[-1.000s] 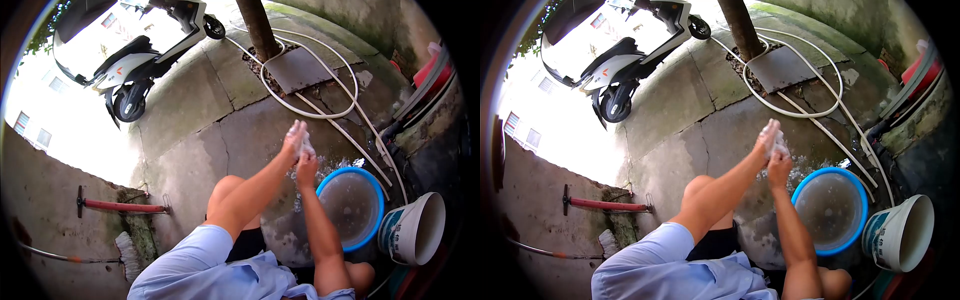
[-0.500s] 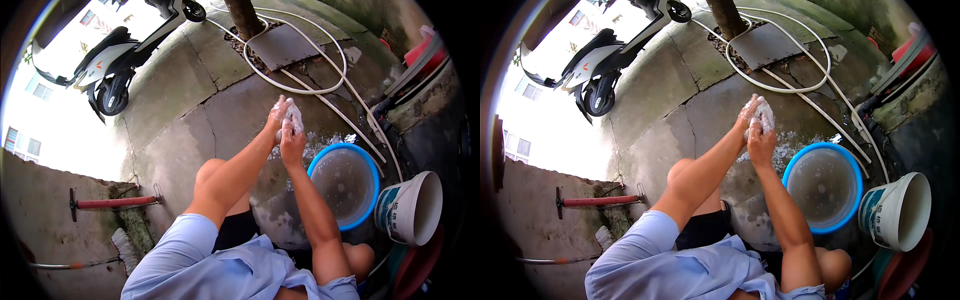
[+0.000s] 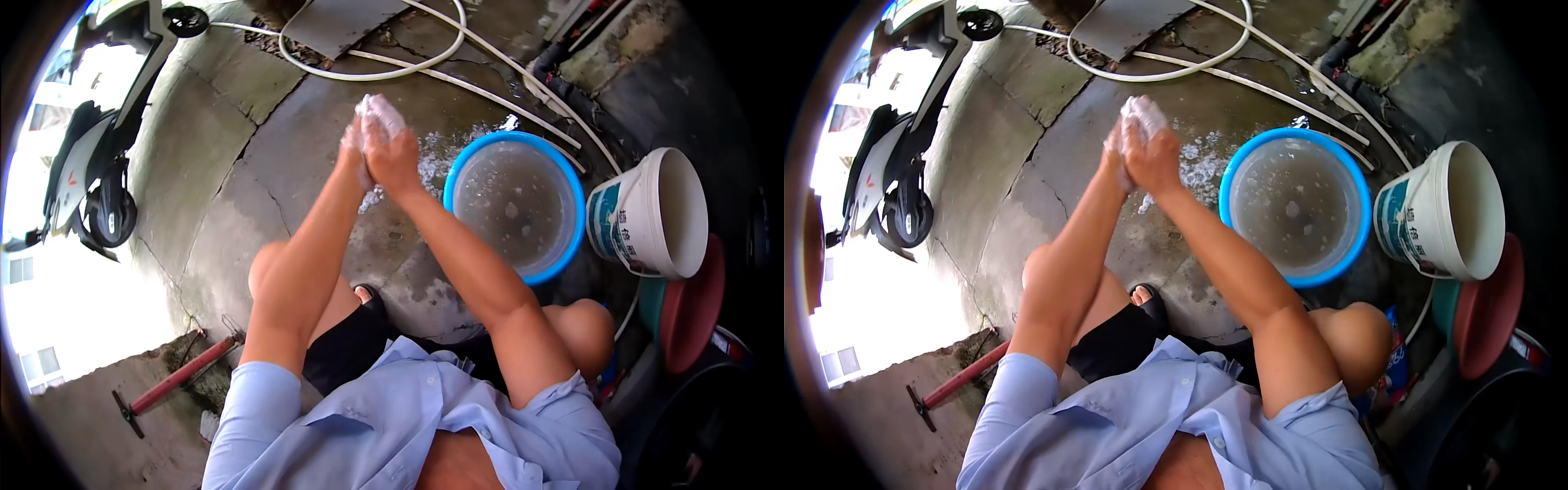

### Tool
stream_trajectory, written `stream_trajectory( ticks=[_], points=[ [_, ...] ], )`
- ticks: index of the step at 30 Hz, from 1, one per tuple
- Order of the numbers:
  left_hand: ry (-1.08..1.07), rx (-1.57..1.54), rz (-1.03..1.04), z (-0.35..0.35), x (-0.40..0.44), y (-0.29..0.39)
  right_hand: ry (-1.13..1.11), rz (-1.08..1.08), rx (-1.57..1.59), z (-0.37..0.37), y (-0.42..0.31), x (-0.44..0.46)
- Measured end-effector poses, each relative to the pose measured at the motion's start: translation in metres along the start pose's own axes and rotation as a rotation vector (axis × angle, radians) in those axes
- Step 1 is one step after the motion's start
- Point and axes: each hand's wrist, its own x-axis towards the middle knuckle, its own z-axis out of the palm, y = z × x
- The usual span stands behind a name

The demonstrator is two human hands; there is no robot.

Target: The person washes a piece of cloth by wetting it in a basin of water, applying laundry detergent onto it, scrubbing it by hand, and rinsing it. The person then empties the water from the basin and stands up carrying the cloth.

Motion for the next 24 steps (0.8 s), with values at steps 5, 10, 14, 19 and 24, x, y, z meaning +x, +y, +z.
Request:
stream_trajectory(
  ticks=[5, 10, 14, 19, 24],
  points=[
    [-0.086, 0.154, 0.120, 0.005, -0.006, -0.038, -0.117, 0.205, -0.099, -0.027, 0.081, 0.030],
    [-0.271, -0.033, 0.043, -0.052, 0.043, 0.022, -0.034, 0.279, 0.195, 0.006, -0.020, -0.021],
    [0.169, 0.050, 0.009, 0.029, -0.030, -0.013, 0.049, 0.194, -0.024, -0.005, 0.023, 0.016],
    [0.164, 0.208, 0.106, -0.012, 0.020, -0.048, -0.041, 0.388, 0.033, -0.026, 0.087, 0.031],
    [0.008, 0.065, 0.137, 0.002, 0.005, 0.008, 0.179, -0.016, 0.048, 0.006, -0.007, -0.003]
  ],
)
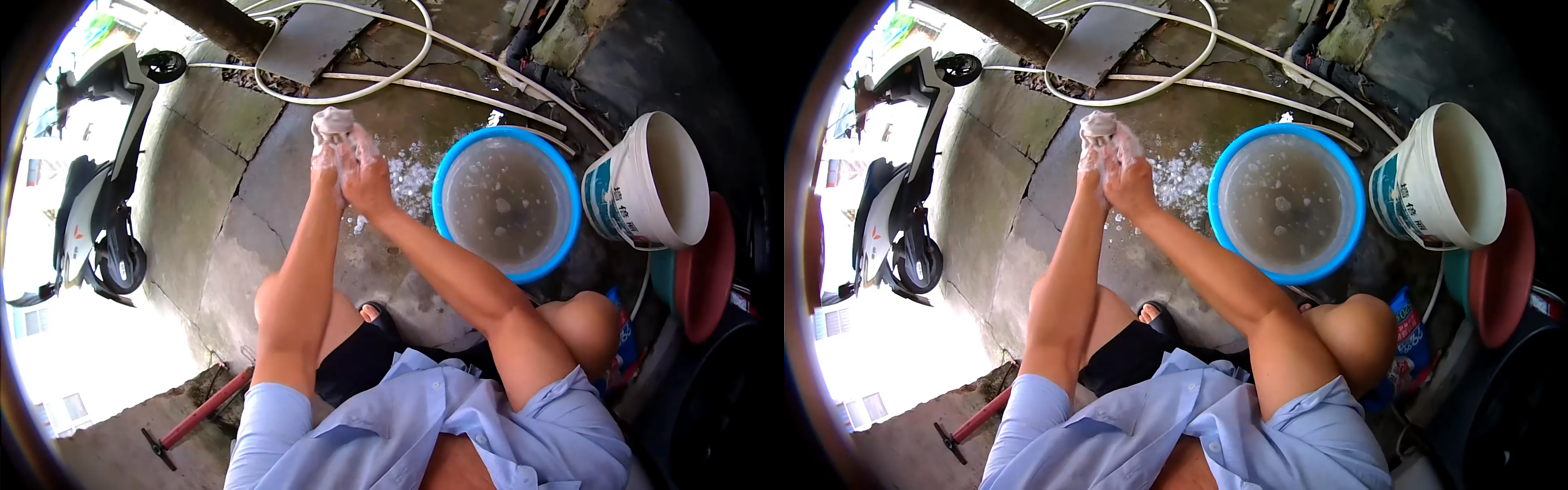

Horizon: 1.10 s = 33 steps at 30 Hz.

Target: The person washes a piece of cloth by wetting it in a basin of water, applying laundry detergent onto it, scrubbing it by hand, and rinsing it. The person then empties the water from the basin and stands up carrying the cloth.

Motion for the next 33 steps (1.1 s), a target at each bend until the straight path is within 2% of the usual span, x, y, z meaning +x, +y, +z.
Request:
stream_trajectory(
  ticks=[1, 2, 3, 4, 6, 7, 9, 10, 12, 14, 15, 18, 19, 20, 22, 23, 24, 27, 30, 31, 32, 33],
  points=[
    [0.107, 0.035, -0.006, 0.014, -0.013, -0.008, -0.056, 0.015, -0.035, -0.011, 0.007, 0.015],
    [0.195, 0.310, -0.011, 0.013, -0.010, -0.012, -0.112, 0.031, -0.065, -0.025, 0.011, 0.036],
    [0.189, 0.394, -0.002, 0.018, -0.012, -0.014, -0.129, 0.148, -0.039, -0.027, 0.041, 0.050],
    [0.184, 0.481, 0.005, 0.024, -0.016, -0.014, -0.205, 0.547, 0.198, -0.036, 0.055, 0.068],
    [0.202, 0.657, -0.120, 0.043, -0.026, 0.009, -0.193, 0.870, 0.541, -0.058, 0.056, 0.086],
    [0.210, 0.744, -0.186, 0.048, -0.027, 0.017, -0.263, 0.854, 0.600, -0.062, 0.053, 0.090],
    [0.053, 0.510, -0.160, 0.035, -0.025, 0.012, -0.407, 0.832, 0.709, -0.071, 0.029, 0.093],
    [-0.028, 0.392, -0.144, 0.029, -0.021, 0.010, -0.303, 0.877, 0.693, -0.072, 0.008, 0.087],
    [-0.224, 0.327, -0.172, 0.029, -0.029, 0.014, -0.514, 0.661, 0.465, -0.075, 0.028, 0.086],
    [-0.387, 0.249, -0.181, 0.025, -0.032, 0.013, -0.375, 0.584, 0.415, -0.072, 0.043, 0.090],
    [-0.289, 0.267, -0.218, 0.024, -0.038, 0.014, -0.308, 0.547, 0.391, -0.071, 0.045, 0.090],
    [-0.131, 0.066, -0.333, 0.002, -0.021, -0.014, -0.034, 0.527, 0.337, -0.065, 0.037, 0.094],
    [-0.168, -0.128, -0.411, -0.010, -0.005, -0.027, 0.021, 0.472, 0.208, -0.061, 0.031, 0.089],
    [-0.199, -0.135, -0.401, -0.002, -0.014, -0.023, 0.017, 0.299, -0.109, -0.055, 0.036, 0.082],
    [-0.266, -0.149, -0.376, 0.022, -0.038, -0.006, -0.007, 0.118, -0.298, -0.034, 0.009, 0.050],
    [-0.161, -0.048, -0.156, 0.000, -0.014, -0.021, -0.048, -0.073, -0.383, -0.017, 0.001, 0.028],
    [-0.224, -0.087, -0.164, -0.002, -0.012, -0.021, -0.089, -0.263, -0.468, -0.004, -0.005, 0.008],
    [-0.408, -0.211, -0.195, -0.006, -0.011, -0.024, -0.042, -0.405, -0.315, 0.000, -0.036, -0.005],
    [-0.597, -0.328, -0.226, -0.004, -0.010, -0.026, -0.215, -0.099, -0.560, -0.022, -0.017, 0.027],
    [-0.193, -0.056, -0.115, 0.015, -0.011, -0.037, -0.163, -0.033, -0.575, -0.028, 0.009, 0.041],
    [-0.164, -0.014, -0.045, 0.000, 0.009, -0.053, -0.112, 0.033, -0.588, -0.034, 0.040, 0.045],
    [-0.109, 0.112, 0.004, -0.002, 0.012, -0.054, -0.167, -0.010, -0.666, -0.039, 0.061, 0.035]
  ],
)
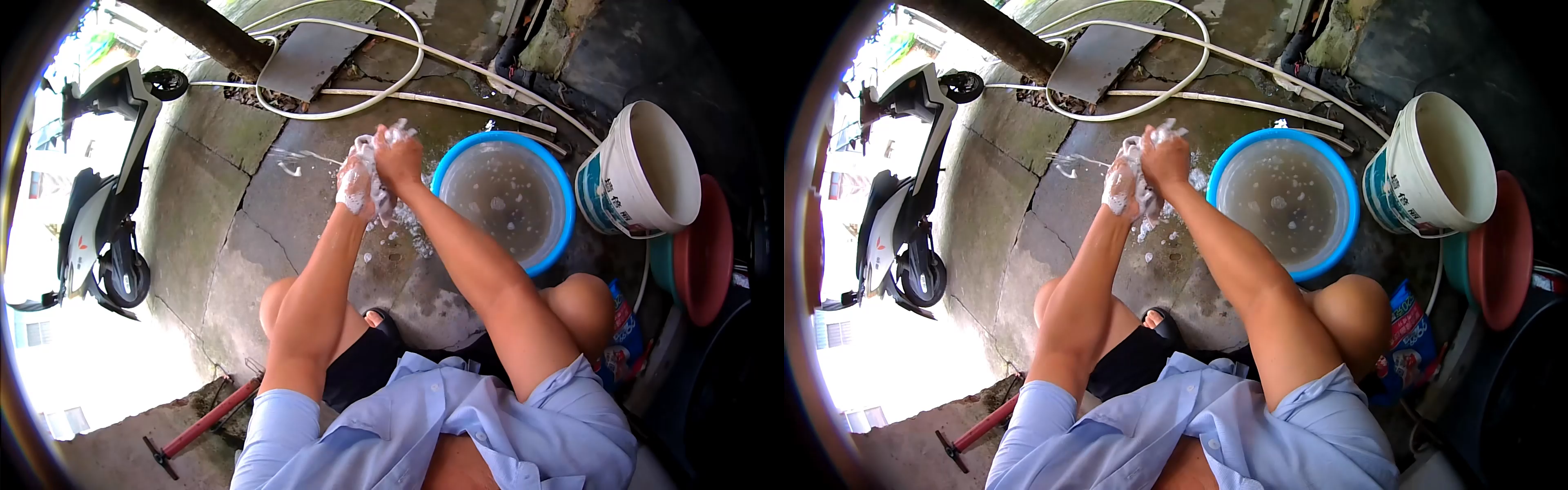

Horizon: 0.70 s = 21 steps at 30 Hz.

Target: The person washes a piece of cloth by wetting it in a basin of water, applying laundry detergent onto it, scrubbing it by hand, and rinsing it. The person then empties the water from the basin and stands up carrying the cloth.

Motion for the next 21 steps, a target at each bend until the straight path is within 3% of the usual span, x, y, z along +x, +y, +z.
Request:
stream_trajectory(
  ticks=[1, 3, 4, 5, 6, 8, 9, 10, 13, 14, 15, 17, 18, 19, 21],
  points=[
    [0.056, 0.128, 0.041, 0.000, 0.001, 0.002, 0.023, 0.027, -0.041, 0.009, 0.001, -0.009],
    [0.173, -0.116, -0.144, -0.008, 0.005, 0.026, 0.065, 0.075, -0.122, 0.023, -0.020, -0.039],
    [-0.277, -0.398, -0.081, -0.087, 0.077, -0.001, -0.029, 0.205, 0.163, 0.000, -0.057, -0.046],
    [-0.421, -0.556, -0.020, -0.084, 0.074, -0.008, 0.074, 0.008, 0.299, -0.011, -0.076, -0.053],
    [-0.563, -0.715, 0.042, -0.072, 0.061, -0.019, 0.080, -0.042, 0.352, -0.019, -0.083, -0.047],
    [-0.324, -0.599, -0.060, -0.020, 0.009, 0.000, 0.056, -0.044, 0.336, -0.026, -0.076, -0.030],
    [0.045, -0.312, -0.218, 0.016, -0.022, 0.025, 0.032, 0.001, 0.267, -0.030, -0.062, -0.011],
    [-0.060, -0.149, -0.138, 0.017, -0.025, 0.015, 0.060, 0.197, 0.201, -0.033, -0.052, 0.008],
    [-0.086, -0.109, -0.110, 0.020, -0.018, 0.014, 0.102, 0.276, 0.269, -0.002, 0.010, 0.019],
    [-0.217, -0.218, -0.176, 0.026, -0.020, 0.027, 0.035, 0.308, 0.411, 0.005, 0.009, 0.012],
    [-0.194, -0.230, -0.200, 0.041, -0.027, 0.043, -0.049, 0.297, 0.555, 0.032, 0.017, 0.002],
    [-0.098, -0.198, -0.011, -0.007, 0.014, 0.044, 0.222, 0.315, 0.643, 0.045, -0.039, -0.031],
    [-0.165, -0.187, 0.025, -0.042, 0.047, 0.036, 0.211, 0.278, 0.629, 0.032, -0.052, -0.036],
    [-0.289, -0.193, 0.210, -0.063, 0.071, 0.019, 0.200, 0.234, 0.615, 0.016, -0.066, -0.034],
    [-0.346, -0.427, -0.148, -0.009, 0.006, 0.032, 0.135, 0.216, 0.593, -0.011, -0.081, -0.020]
  ],
)
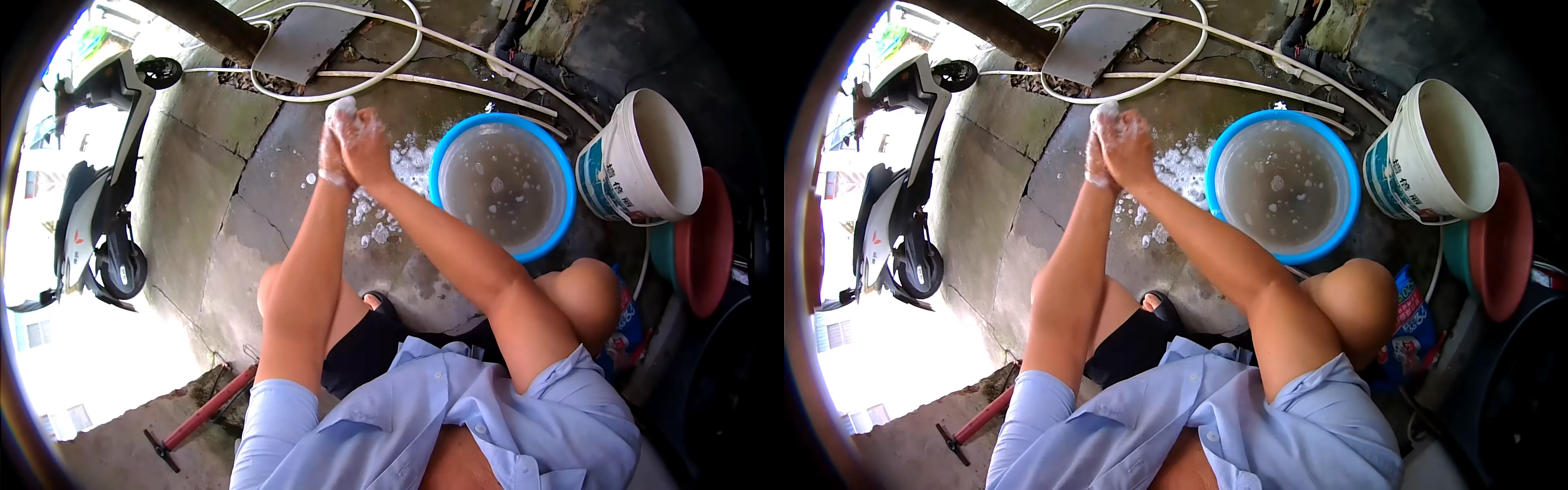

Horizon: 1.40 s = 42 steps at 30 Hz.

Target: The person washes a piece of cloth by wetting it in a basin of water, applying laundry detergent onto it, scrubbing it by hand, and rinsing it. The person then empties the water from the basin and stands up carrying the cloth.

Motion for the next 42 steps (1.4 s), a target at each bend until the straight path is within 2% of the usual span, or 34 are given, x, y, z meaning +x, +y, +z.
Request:
stream_trajectory(
  ticks=[2, 4, 5, 8, 9, 10, 11, 12, 13, 14, 16, 17, 18, 20, 22, 23, 24, 25, 26, 27, 28, 29, 30, 32, 34, 35, 36, 38, 39, 41, 42],
  points=[
    [0.174, 0.018, -0.035, 0.044, -0.021, -0.021, -0.078, 0.089, -0.032, -0.023, -0.009, 0.029],
    [0.315, 0.057, -0.048, 0.071, -0.030, -0.032, -0.078, 0.037, 0.079, -0.029, 0.024, 0.052],
    [0.100, 0.055, -0.025, 0.002, -0.012, -0.031, -0.028, -0.068, 0.040, -0.032, 0.034, 0.057],
    [0.166, 0.240, 0.158, -0.012, 0.004, -0.005, 0.013, 0.056, -0.020, -0.022, 0.044, 0.030],
    [0.325, 0.144, 0.126, 0.033, -0.013, 0.001, -0.046, 0.012, 0.000, -0.018, 0.043, 0.009],
    [0.058, 0.027, 0.059, -0.041, 0.010, 0.025, -0.178, 0.003, 0.117, -0.018, 0.022, -0.012],
    [-0.014, 0.031, -0.047, -0.047, 0.010, 0.047, -0.100, -0.093, 0.066, -0.004, 0.018, -0.035],
    [-0.080, 0.031, -0.153, -0.036, 0.005, 0.053, -0.161, -0.163, 0.083, -0.006, 0.005, -0.041],
    [0.011, 0.003, -0.183, -0.025, 0.003, 0.042, -0.148, -0.220, 0.048, -0.009, -0.005, -0.035],
    [0.034, -0.010, -0.079, -0.020, 0.000, 0.020, -0.136, -0.284, 0.015, -0.009, -0.007, -0.023],
    [0.079, -0.030, 0.130, -0.008, -0.002, -0.023, 0.016, -0.465, -0.338, -0.022, 0.022, 0.021],
    [0.117, 0.107, 0.191, 0.003, -0.003, -0.037, 0.064, -0.266, -0.429, -0.028, 0.042, 0.046],
    [0.159, 0.243, 0.259, 0.011, -0.005, -0.043, 0.258, -0.332, -0.485, -0.024, 0.088, 0.064],
    [0.256, 0.382, 0.312, 0.005, 0.002, -0.032, -0.352, 0.208, 0.264, -0.022, 0.117, 0.064],
    [0.103, 0.190, 0.389, 0.001, 0.008, -0.006, -0.363, -0.234, -0.543, -0.012, 0.066, 0.024],
    [0.132, -0.018, 0.392, 0.026, -0.004, 0.000, -0.123, -0.090, 0.102, -0.006, 0.031, -0.010],
    [0.180, 0.167, 0.295, -0.032, 0.019, 0.025, -0.200, -0.033, 0.052, -0.008, 0.015, -0.025],
    [-0.131, 0.131, 0.135, -0.051, 0.016, 0.032, -0.158, -0.108, 0.033, -0.010, 0.003, -0.030],
    [-0.133, 0.198, 0.140, -0.061, 0.023, 0.021, -0.115, -0.191, 0.018, -0.011, -0.003, -0.029],
    [-0.136, 0.264, 0.146, -0.071, 0.030, 0.010, -0.066, -0.398, -0.157, -0.008, 0.018, -0.013],
    [-0.020, 0.282, 0.105, -0.037, 0.020, -0.014, -0.016, -0.597, -0.334, -0.009, 0.045, 0.009],
    [0.101, 0.297, 0.060, 0.015, -0.008, -0.040, -0.094, -0.215, -0.232, -0.026, 0.044, 0.026],
    [0.229, 0.311, 0.007, 0.042, -0.031, -0.057, -0.043, -0.395, -0.433, -0.040, 0.106, 0.065],
    [0.339, 0.395, 0.096, 0.014, -0.006, -0.056, -0.307, -0.254, -0.576, -0.043, 0.105, 0.053],
    [0.425, 0.335, 0.295, 0.005, 0.005, -0.037, -0.091, -0.480, -0.463, -0.021, 0.100, 0.021],
    [0.449, 0.312, 0.415, -0.003, 0.017, -0.022, -0.225, -0.117, -0.155, -0.021, 0.069, -0.001],
    [0.476, 0.290, 0.529, -0.010, 0.022, -0.008, 0.000, -0.127, 0.158, -0.010, 0.031, -0.018],
    [0.104, 0.286, 0.237, 0.003, 0.004, 0.024, -0.013, -0.205, 0.115, -0.011, 0.000, -0.027],
    [-0.007, 0.241, 0.140, 0.008, 0.007, 0.025, 0.046, -0.263, 0.021, -0.010, 0.007, -0.024],
    [0.174, 0.115, 0.068, 0.035, -0.002, -0.019, 0.169, -0.384, -0.164, -0.004, 0.034, 0.003],
    [0.220, 0.172, 0.085, 0.045, -0.012, -0.033, 0.106, -0.589, -0.546, -0.018, 0.052, 0.030]
  ],
)
